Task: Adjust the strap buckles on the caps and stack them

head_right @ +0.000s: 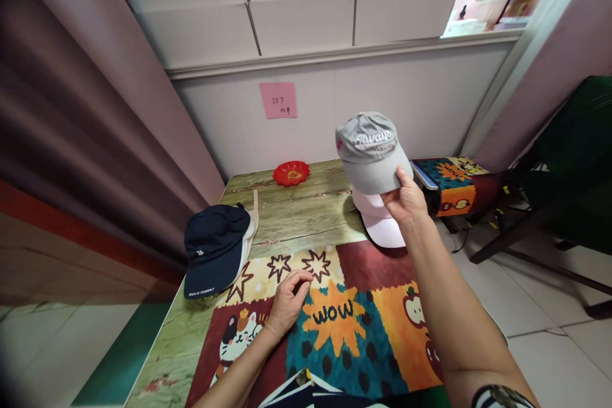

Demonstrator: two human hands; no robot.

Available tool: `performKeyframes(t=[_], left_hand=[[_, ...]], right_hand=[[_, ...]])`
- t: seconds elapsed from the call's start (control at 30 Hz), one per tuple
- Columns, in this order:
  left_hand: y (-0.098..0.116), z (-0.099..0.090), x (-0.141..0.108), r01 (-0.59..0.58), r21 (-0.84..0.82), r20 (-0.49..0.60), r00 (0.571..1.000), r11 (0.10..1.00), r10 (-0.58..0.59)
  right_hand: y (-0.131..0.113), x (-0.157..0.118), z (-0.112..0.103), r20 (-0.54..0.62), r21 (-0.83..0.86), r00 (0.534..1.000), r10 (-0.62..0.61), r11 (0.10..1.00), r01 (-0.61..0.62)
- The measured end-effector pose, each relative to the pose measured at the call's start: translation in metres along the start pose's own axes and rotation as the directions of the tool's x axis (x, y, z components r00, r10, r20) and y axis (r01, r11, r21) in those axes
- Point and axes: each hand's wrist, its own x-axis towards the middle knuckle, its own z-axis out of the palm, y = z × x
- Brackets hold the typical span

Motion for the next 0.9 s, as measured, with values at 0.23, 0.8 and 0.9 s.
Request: performKeyframes(t=[0.23, 0.8, 0.9], left_hand=[[0.005, 0.001, 0.003, -0.003, 0.014, -0.002, 1.0, 1.0, 0.004], [0.002, 0.001, 0.002, -0.017, 0.021, 0.007, 1.0, 1.0, 0.017], [0.001, 0.002, 0.002, -0.022, 0.019, 0.008, 1.0, 1.0, 0.021]], right_hand=[[0.046, -0.009, -0.111, -0.534, -0.111, 0.84, 0.097, 0.977, -0.183], [0.06, 0.005, -0.114, -0.611, -0.14, 0.791, -0.035, 0.988, -0.064], [0.068, -0.001, -0.125, -0.609, -0.192, 0.789, -0.074, 0.98, -0.057]])
